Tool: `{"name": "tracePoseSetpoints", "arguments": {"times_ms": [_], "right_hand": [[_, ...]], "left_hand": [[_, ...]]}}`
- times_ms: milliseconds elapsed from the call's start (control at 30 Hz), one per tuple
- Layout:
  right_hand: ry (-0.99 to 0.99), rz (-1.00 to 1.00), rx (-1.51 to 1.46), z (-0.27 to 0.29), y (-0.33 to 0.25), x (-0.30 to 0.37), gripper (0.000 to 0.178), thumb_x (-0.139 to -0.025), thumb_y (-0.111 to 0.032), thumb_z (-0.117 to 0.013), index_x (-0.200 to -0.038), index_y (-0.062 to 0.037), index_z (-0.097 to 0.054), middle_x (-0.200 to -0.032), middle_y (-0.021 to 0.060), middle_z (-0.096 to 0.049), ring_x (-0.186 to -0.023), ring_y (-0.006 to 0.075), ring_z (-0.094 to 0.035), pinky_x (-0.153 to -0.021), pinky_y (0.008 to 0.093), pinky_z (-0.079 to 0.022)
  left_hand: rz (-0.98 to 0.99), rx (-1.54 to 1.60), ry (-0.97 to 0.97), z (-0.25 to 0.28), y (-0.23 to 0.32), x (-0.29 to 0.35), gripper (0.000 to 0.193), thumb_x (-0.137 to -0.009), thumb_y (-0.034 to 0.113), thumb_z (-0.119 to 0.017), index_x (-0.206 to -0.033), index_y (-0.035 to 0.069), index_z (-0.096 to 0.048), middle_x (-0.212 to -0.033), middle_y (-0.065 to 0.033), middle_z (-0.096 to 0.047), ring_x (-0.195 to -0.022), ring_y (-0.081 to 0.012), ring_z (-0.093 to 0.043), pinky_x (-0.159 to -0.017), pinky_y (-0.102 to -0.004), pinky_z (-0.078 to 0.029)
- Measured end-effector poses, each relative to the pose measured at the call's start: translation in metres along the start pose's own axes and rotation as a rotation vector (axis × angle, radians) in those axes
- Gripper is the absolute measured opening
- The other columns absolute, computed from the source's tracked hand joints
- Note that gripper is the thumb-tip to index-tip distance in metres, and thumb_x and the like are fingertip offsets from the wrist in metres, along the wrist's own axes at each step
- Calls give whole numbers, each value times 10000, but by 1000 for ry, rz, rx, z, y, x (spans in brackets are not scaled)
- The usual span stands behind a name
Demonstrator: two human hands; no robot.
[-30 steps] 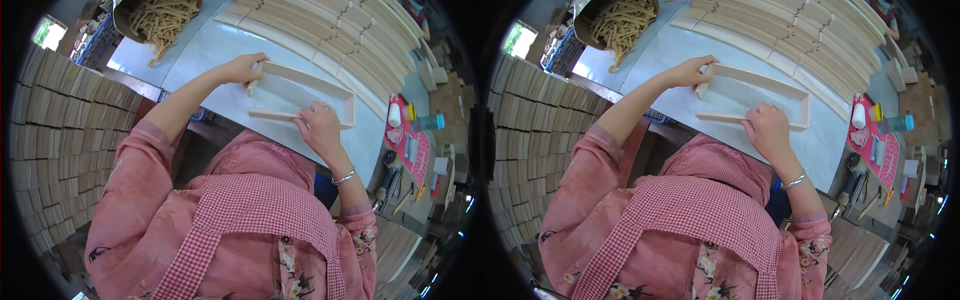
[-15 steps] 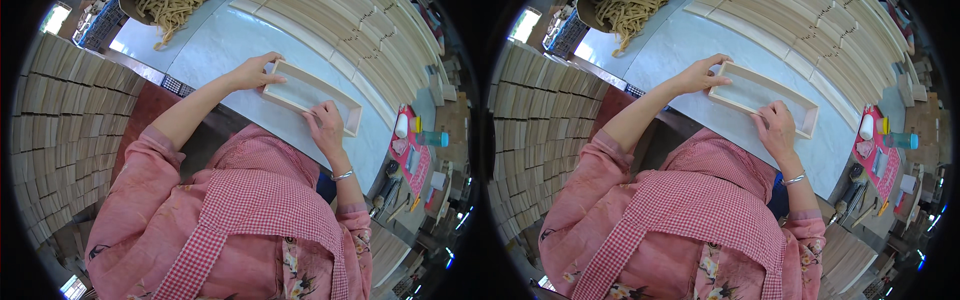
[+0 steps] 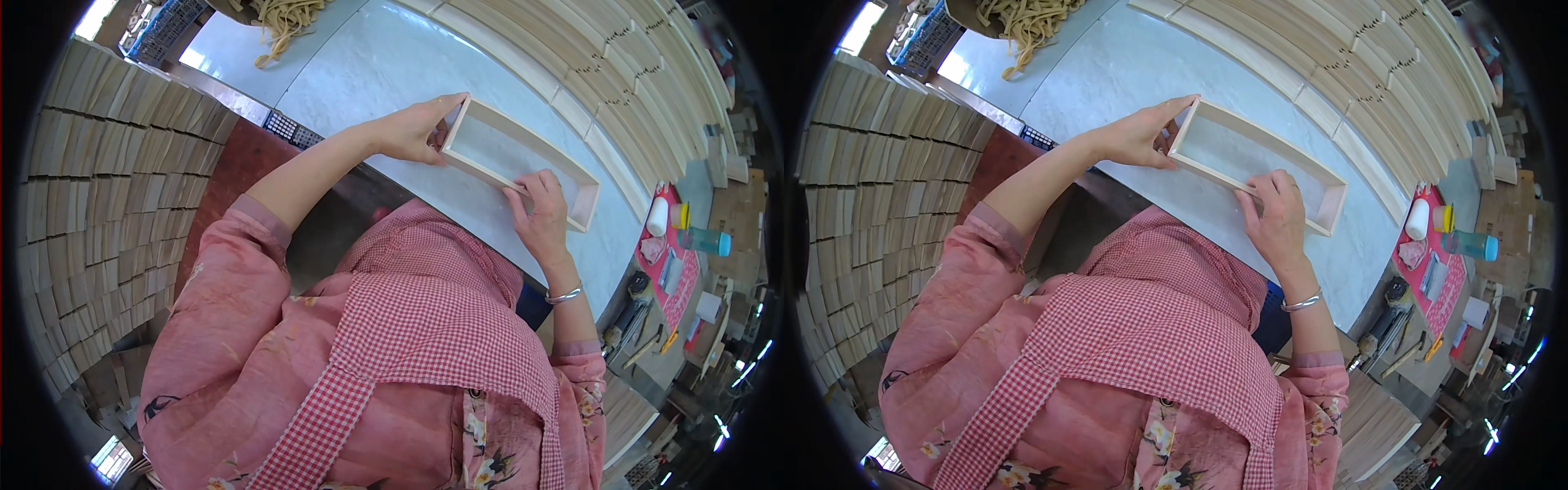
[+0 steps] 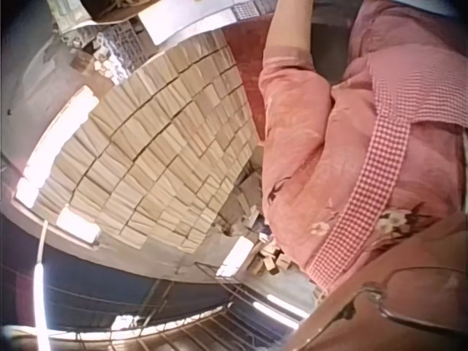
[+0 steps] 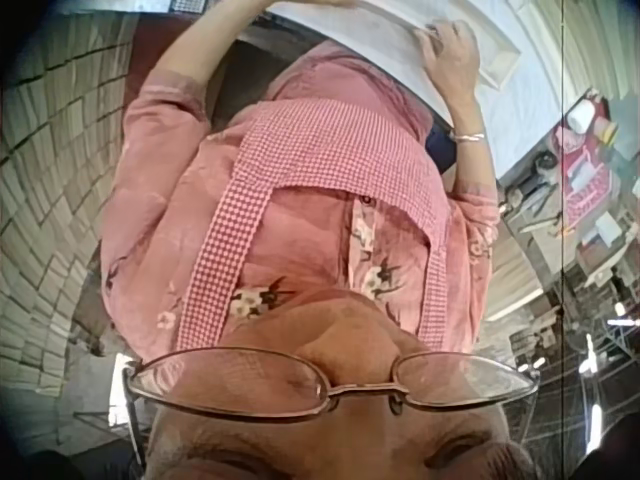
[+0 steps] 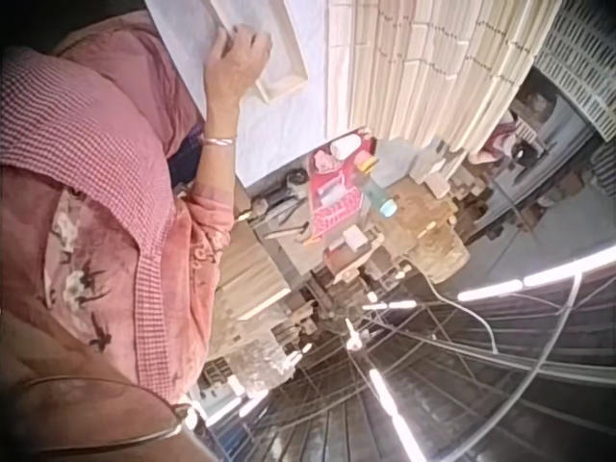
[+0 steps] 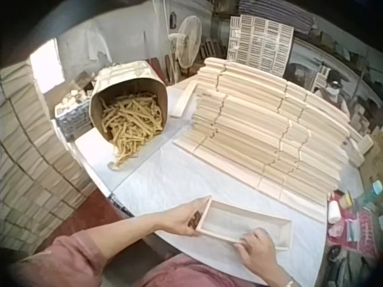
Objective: Assemble wooden box frames by applying glue to the edges and using a pneumatic nail gun to secure the components together.
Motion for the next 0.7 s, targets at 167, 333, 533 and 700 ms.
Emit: {"name": "tracePoseSetpoints", "arguments": {"times_ms": [167, 333, 533, 700], "right_hand": [[27, 214, -23, -13, -60, -25, 308, -803, -39, -713, -1108, -60, -669, -953, 64, -562, -826, 231, -526, -779, 315, -454], [-45, 273, -149, -44, -67, -37, 400, -806, 19, -661, -1197, -65, -654, -1017, 70, -574, -858, 234, -519, -820, 318, -456], [-44, 303, -176, -46, -64, -37, 394, -809, 62, -622, -1182, -59, -662, -1010, 70, -567, -851, 231, -512, -820, 325, -460], [-38, 309, -174, -45, -64, -35, 418, -789, 73, -613, -1181, -61, -667, -996, 68, -565, -845, 233, -511, -826, 325, -461]], "left_hand": [[-17, 18, -4, 1, 1, 1, 1060, -721, 6, -808, -1579, 49, -186, -1259, -214, -550, -913, -274, -620, -771, -336, -564], [-89, 78, 52, 2, 0, 0, 1054, -692, 60, -835, -1553, 6, -229, -1171, -207, -582, -784, -251, -597, -705, -332, -527], [-77, 126, 31, 0, 4, 2, 1032, -711, 35, -814, -1567, 49, -237, -1259, -189, -556, -802, -244, -595, -724, -328, -536], [-94, 96, 20, -2, 14, 1, 1024, -723, -30, -773, -1585, 89, -233, -1407, -178, -500, -936, -251, -595, -800, -324, -549]]}}
Point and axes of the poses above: each hand's wrist, its own x-axis away from the middle knuckle, its own z-axis out of the back of the hand, y = z × x, the point moved 8 cm from there along -x, towards the middle knuckle
